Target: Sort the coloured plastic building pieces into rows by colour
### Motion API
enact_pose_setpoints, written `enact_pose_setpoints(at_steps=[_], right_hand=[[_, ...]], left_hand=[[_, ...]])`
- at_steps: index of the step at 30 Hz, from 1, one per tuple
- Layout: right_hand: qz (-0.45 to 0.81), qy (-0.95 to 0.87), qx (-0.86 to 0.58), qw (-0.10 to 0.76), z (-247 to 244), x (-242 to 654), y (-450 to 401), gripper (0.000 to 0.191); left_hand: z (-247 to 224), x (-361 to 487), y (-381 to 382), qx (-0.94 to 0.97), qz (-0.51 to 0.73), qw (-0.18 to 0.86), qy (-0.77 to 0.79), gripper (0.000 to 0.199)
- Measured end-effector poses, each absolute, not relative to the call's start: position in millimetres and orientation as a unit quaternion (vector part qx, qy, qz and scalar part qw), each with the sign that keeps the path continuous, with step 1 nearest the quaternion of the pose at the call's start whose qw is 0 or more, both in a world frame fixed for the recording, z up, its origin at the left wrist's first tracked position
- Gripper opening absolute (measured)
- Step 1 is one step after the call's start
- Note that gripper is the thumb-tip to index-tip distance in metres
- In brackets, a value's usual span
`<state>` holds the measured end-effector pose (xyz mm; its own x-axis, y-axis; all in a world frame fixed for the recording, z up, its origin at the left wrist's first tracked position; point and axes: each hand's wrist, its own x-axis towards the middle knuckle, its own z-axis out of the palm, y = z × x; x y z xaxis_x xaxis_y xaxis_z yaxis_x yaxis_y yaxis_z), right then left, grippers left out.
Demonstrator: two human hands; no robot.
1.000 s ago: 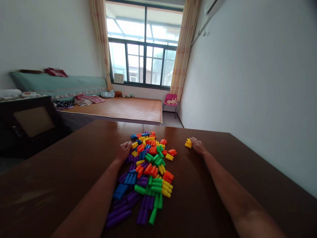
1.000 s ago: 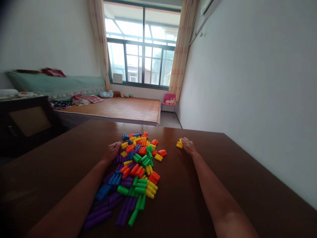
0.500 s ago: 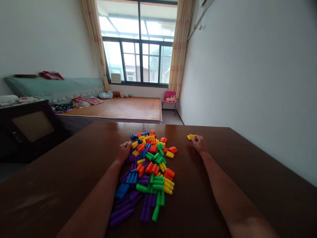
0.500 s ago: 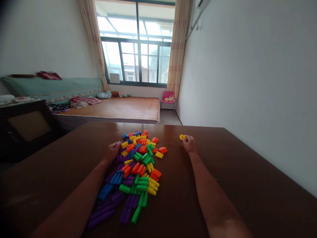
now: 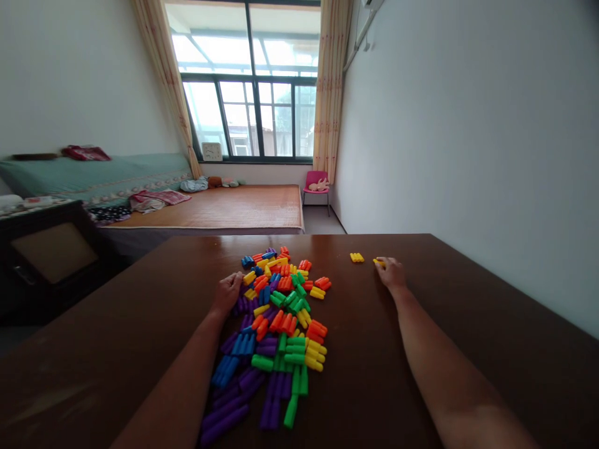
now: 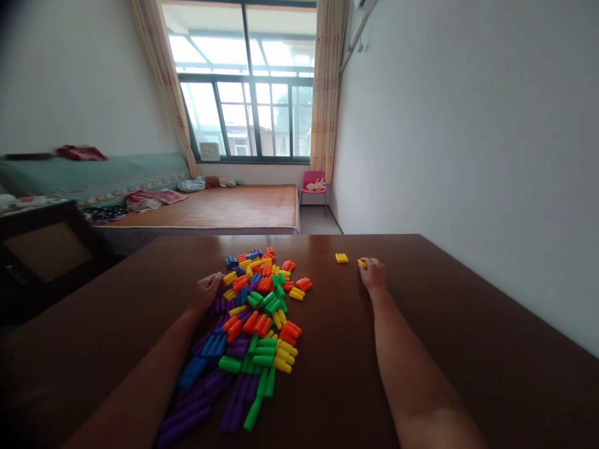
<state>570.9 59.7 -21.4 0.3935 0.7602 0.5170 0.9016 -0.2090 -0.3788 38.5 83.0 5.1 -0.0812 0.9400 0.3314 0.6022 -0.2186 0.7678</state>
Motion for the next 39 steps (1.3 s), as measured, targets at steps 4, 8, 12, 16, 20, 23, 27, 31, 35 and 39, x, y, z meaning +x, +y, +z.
enact_pose_setpoints(at_steps=[4,8,12,16,20,23,27,31,35,39], right_hand=[[-0.1,-0.557,-0.773,0.287,-15.3,558.6,57.9,0.039],[-0.143,-0.585,-0.76,0.246,-7.6,535.1,56.9,0.047],[-0.066,-0.613,-0.768,0.174,-9.2,518.3,59.8,0.052],[-0.032,-0.62,-0.768,0.155,-10.6,517.4,59.8,0.054],[-0.034,-0.629,-0.763,0.143,-3.8,513.1,47.7,0.056],[-0.025,-0.633,-0.763,0.127,3.5,502.9,31.3,0.056],[0.002,-0.637,-0.763,0.108,10.7,491.5,10.8,0.057],[-0.021,-0.643,-0.745,0.174,12.2,496.2,1.6,0.046],[-0.061,-0.576,-0.77,0.269,3.1,512.1,-3.5,0.048],[-0.038,-0.529,-0.8,0.281,-11.1,520.5,-6.4,0.047]], left_hand=[[8.0,40.1,80.7,0.647,0.428,0.194,0.6,0.049],[13.9,42.8,76.8,0.65,0.413,0.176,0.613,0.048],[16.8,43.8,75.2,0.655,0.408,0.179,0.611,0.047],[15.7,43.4,75.3,0.654,0.413,0.185,0.607,0.048],[12.4,42.9,77.3,0.654,0.428,0.195,0.593,0.048],[10.2,42.6,79.3,0.64,0.447,0.204,0.59,0.048],[7.7,42.5,81.7,0.606,0.491,0.243,0.577,0.049],[7.4,43.3,83.3,0.545,0.552,0.276,0.568,0.053],[18.4,42.4,81.7,0.549,0.536,0.349,0.538,0.058],[33.1,36.1,73.0,0.585,0.493,0.373,0.526,0.059]])
